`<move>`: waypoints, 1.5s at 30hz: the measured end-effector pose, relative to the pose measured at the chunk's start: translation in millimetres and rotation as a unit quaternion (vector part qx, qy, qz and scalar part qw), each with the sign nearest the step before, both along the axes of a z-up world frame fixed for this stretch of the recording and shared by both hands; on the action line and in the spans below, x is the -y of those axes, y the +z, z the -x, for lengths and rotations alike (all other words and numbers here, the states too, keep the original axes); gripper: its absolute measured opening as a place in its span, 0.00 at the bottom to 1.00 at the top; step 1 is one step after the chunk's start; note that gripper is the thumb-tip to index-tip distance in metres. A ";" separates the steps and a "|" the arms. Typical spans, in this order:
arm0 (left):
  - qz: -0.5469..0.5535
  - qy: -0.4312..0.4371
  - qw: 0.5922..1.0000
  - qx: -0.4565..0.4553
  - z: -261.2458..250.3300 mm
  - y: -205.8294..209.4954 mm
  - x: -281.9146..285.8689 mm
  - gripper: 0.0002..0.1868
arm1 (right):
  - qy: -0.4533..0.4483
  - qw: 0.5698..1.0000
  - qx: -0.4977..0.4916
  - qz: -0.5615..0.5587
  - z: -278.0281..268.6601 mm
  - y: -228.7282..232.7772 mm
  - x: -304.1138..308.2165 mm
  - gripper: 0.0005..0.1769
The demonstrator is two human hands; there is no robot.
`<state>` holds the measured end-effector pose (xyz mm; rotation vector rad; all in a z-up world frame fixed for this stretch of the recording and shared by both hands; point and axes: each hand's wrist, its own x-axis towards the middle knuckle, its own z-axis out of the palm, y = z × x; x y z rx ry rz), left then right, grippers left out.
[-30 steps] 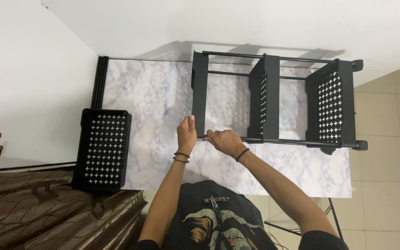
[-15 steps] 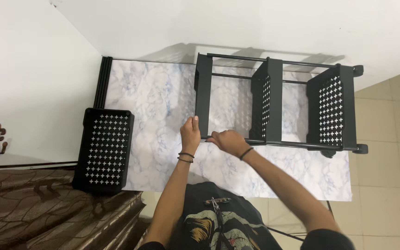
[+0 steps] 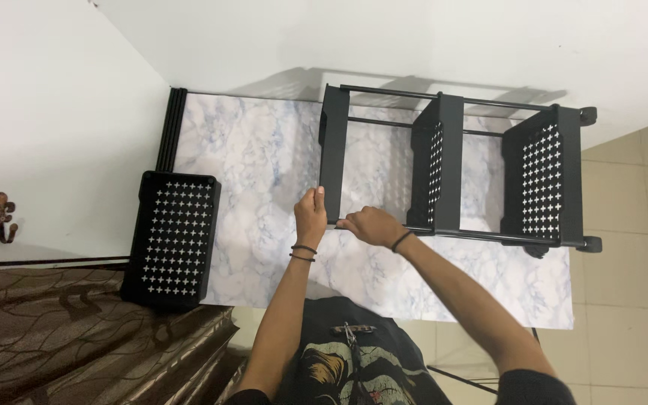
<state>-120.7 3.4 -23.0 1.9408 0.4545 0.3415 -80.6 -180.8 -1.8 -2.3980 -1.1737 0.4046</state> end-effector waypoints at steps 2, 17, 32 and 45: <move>0.007 -0.005 1.000 0.001 -0.4 -0.4 -1.3 0.25 | 0.021 0.992 -0.124 -0.009 -13.4 2.1 -0.4 0.34; -0.009 0.021 1.000 0.017 0.5 7.4 -1.5 0.27 | -0.037 0.993 0.109 0.009 21.1 9.7 -3.8 0.27; 0.007 0.009 1.000 0.012 4.2 1.8 -2.6 0.25 | 0.021 0.938 -0.342 0.040 -32.3 -1.7 -3.8 0.35; -0.011 0.029 0.999 0.030 4.0 8.9 -1.8 0.25 | 0.003 1.000 -0.026 0.000 5.0 9.4 -1.8 0.28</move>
